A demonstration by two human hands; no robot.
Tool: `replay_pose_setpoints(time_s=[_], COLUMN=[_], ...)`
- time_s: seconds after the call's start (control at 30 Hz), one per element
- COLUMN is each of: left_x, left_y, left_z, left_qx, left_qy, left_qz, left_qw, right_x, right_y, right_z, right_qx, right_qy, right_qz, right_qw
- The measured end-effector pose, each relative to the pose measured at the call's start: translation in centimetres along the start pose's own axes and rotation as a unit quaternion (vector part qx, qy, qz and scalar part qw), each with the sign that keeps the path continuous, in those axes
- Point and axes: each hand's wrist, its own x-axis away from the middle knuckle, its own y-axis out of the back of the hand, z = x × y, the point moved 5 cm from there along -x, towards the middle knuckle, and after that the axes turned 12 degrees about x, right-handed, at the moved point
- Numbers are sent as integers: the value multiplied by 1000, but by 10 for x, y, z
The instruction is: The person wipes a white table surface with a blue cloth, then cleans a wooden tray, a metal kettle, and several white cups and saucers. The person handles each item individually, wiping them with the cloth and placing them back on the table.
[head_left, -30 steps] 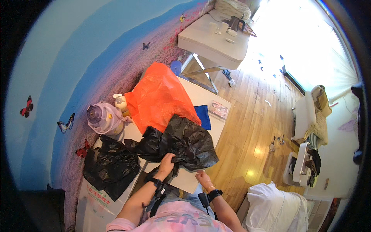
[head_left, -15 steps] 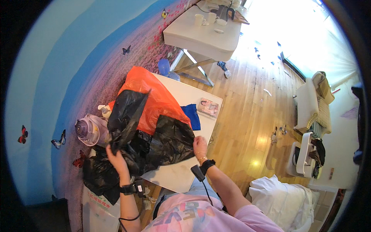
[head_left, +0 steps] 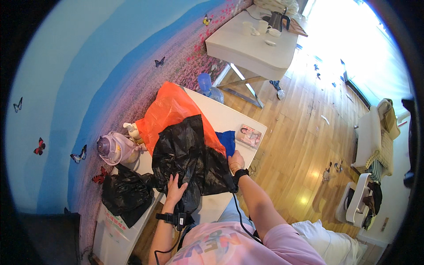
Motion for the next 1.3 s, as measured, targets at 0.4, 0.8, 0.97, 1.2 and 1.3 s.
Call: replay_pose_setpoints(time_s=[0.4,0.8,0.97,1.2,1.3], left_x=[25,66,77,114,123], left_y=[12,38,23,12,1], left_z=[-66,-130,-109,-96,-94], left_qx=[37,224,281,482,517], left_qy=[-200,-409,-179,-61,-69], left_qz=[-76,37,328,245,206], left_qw=[976,884,884,839,828], right_x=[97,219,243,266,268], right_y=[172,186,159,133,135], right_z=[78,66,51,45,35], right_qx=[-314,-713,-730,-733,-611], right_qy=[300,118,47,31,118], right_qz=[-213,188,246,278,273], right_qw=[876,665,635,620,733])
